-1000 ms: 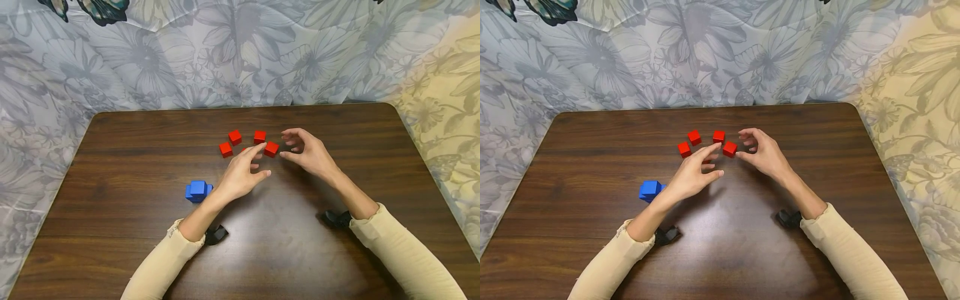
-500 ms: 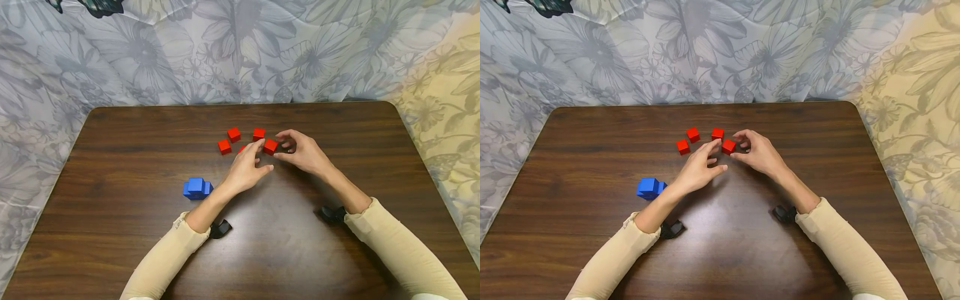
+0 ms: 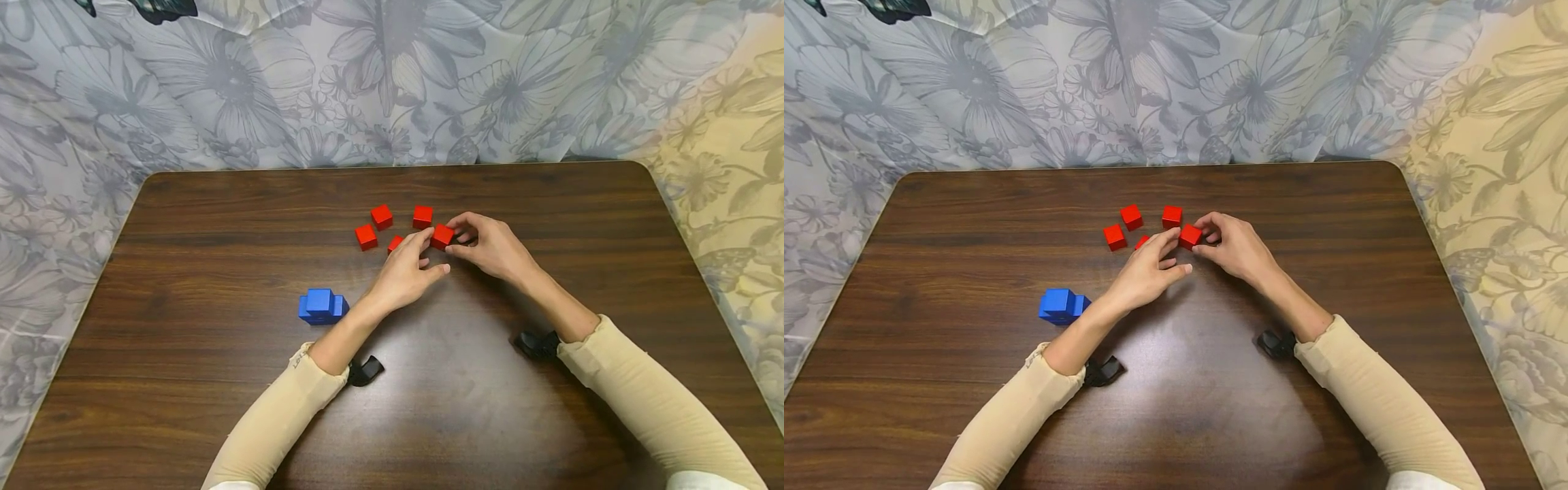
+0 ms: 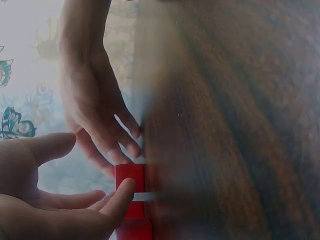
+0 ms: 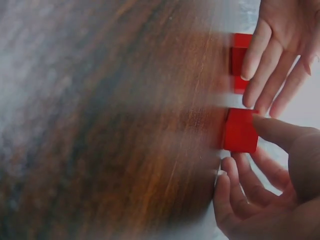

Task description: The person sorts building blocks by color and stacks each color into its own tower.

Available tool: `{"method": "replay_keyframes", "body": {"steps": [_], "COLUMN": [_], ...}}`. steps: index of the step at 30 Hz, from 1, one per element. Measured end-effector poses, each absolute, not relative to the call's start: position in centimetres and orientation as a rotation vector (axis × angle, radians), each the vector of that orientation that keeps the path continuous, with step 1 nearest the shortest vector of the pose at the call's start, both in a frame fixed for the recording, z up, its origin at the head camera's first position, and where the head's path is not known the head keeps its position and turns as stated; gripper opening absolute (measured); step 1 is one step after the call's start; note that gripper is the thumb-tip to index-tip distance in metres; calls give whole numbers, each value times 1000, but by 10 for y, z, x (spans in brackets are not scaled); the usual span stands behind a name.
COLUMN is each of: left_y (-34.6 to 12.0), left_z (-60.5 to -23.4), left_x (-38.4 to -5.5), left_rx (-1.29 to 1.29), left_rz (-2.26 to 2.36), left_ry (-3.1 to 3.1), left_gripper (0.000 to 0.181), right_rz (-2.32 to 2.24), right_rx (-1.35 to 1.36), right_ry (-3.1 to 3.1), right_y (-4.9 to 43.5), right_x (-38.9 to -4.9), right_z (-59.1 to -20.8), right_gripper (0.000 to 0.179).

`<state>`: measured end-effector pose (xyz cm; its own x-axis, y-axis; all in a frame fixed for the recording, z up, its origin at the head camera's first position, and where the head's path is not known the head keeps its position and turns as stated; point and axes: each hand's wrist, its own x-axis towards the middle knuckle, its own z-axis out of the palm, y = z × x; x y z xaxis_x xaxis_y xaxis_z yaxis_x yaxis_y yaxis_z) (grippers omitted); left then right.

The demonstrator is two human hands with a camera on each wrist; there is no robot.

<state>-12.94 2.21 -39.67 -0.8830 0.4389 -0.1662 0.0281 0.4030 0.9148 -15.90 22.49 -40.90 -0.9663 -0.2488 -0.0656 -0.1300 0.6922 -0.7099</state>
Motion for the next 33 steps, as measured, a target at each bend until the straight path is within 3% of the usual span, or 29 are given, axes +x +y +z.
{"method": "replay_keyframes", "body": {"steps": [13,33], "left_y": [23,30], "left_z": [-402,-404], "left_x": [-133,-133], "left_rx": [383,414], "left_rz": [1464,1579], "left_ry": [2290,2405], "left_gripper": [67,40], "right_rz": [-1062,-1203], "right_rx": [-360,-444], "right_ry": [2805,2737], "right_y": [222,239], "right_x": [-161,-151], "right_z": [-411,-406], "right_gripper": [33,30]}}
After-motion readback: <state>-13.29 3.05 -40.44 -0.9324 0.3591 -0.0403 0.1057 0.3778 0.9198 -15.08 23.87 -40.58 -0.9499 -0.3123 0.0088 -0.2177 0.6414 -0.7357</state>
